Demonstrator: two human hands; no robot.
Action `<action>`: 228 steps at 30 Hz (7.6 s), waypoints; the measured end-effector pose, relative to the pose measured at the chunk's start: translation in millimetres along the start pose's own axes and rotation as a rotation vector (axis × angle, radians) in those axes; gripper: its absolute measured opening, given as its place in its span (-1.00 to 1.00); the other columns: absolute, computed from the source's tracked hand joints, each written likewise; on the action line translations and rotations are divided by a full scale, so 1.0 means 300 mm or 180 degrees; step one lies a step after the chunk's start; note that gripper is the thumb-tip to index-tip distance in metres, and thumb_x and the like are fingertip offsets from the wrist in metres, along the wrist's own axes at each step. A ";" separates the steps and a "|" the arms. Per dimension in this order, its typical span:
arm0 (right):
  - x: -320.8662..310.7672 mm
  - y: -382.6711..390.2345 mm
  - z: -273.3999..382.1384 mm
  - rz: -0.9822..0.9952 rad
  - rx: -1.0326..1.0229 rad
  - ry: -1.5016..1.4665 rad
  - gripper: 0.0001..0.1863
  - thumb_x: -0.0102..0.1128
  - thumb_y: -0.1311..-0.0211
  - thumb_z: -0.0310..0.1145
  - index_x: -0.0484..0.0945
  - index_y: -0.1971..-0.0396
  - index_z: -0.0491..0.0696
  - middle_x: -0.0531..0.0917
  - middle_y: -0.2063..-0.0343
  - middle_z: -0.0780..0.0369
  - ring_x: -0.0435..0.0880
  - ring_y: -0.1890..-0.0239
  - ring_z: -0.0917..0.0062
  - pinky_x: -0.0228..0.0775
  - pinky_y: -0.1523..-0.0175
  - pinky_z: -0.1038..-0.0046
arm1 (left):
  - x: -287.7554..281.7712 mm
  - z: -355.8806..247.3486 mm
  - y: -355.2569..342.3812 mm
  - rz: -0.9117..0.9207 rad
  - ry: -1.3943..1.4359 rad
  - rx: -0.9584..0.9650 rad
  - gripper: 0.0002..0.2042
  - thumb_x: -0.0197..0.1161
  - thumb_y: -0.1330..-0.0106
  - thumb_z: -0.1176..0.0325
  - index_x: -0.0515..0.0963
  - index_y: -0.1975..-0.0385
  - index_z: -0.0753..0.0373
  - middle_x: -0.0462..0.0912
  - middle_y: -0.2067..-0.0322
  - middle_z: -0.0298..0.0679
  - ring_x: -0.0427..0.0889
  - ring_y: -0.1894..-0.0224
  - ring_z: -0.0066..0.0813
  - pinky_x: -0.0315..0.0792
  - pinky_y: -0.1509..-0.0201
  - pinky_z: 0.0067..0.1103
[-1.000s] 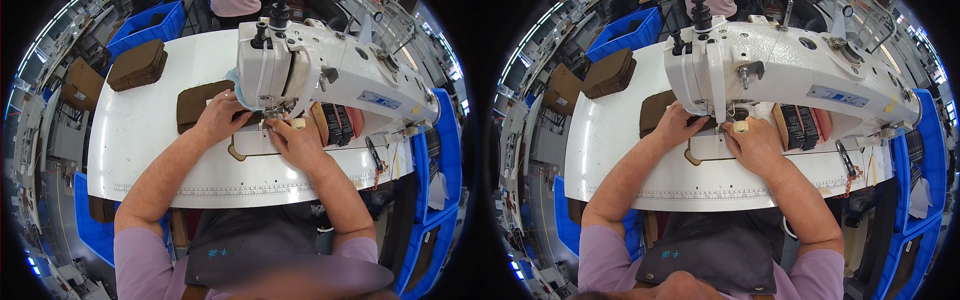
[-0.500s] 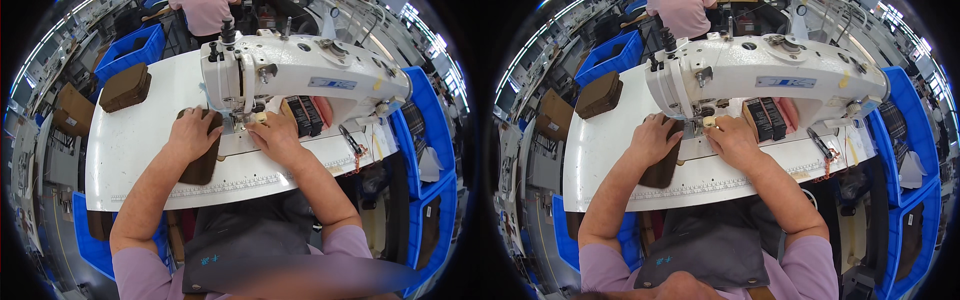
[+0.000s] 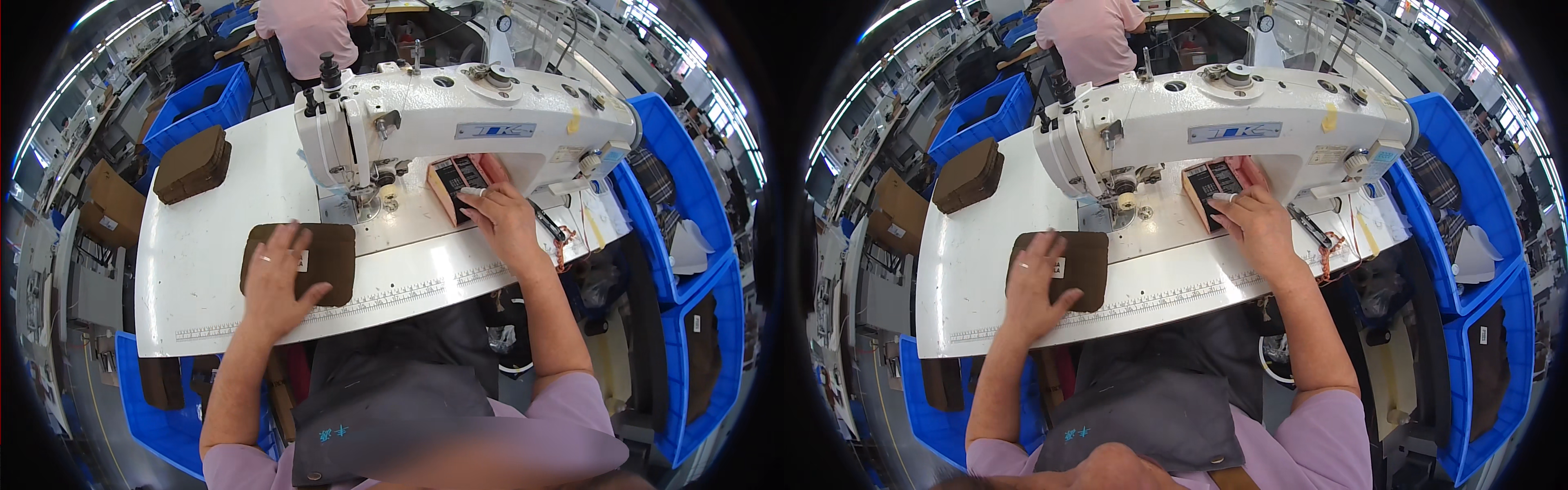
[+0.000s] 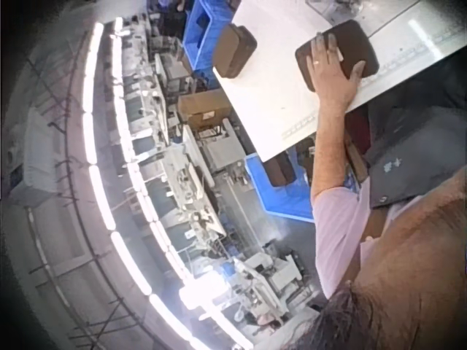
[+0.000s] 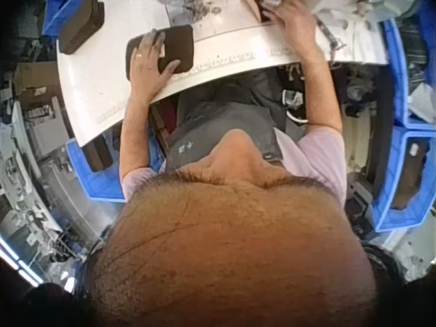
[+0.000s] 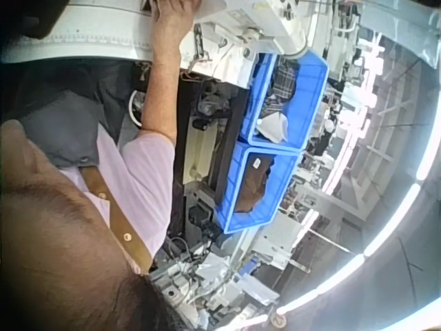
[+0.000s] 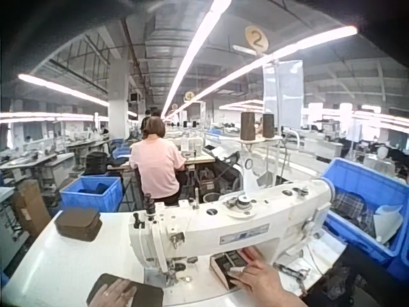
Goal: The person sews pieces of brown leather together using an industrial sewing machine.
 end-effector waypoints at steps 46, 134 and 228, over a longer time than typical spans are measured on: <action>-0.091 0.143 0.193 -0.0575 -0.0419 -0.0790 -0.83 0.49 0.10 -0.48 0.74 0.41 -0.02 0.58 0.56 0.33 0.60 0.39 0.42 0.50 0.35 0.40 | 0.418 -0.437 -0.185 0.0718 0.6422 -0.1954 -0.88 0.41 -0.40 0.50 0.65 0.13 0.31 0.77 0.14 -0.19 0.74 0.12 -0.44 0.63 -0.10 -0.43; 0.365 -0.035 0.431 0.1318 -0.1012 -0.1184 -0.61 0.50 -0.08 -0.23 0.72 0.09 -0.06 0.65 0.25 0.26 0.59 0.23 0.37 0.53 0.13 0.34 | 0.296 0.178 -0.280 0.1404 0.1726 -0.1799 -0.83 0.53 -0.15 0.16 0.84 0.33 0.05 0.80 0.43 -0.32 0.78 0.34 -0.44 0.64 0.17 -0.48; 0.394 -0.118 0.271 0.1005 -0.0767 -0.0783 -0.70 0.41 -0.18 -0.23 0.72 0.16 -0.07 0.67 0.34 0.16 0.67 0.31 0.18 0.52 0.18 0.20 | 0.224 -0.056 -0.249 0.0542 0.1463 0.0797 -0.59 0.38 -0.35 0.29 0.62 -0.18 0.23 0.55 -0.30 -0.11 0.48 -0.38 -0.08 0.23 -0.55 -0.14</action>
Point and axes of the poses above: each hand's wrist, its own y-axis away from the middle knuckle, its own x-axis out of the palm, z = x × y, the point moved 10 cm from there along -y, towards the middle knuckle
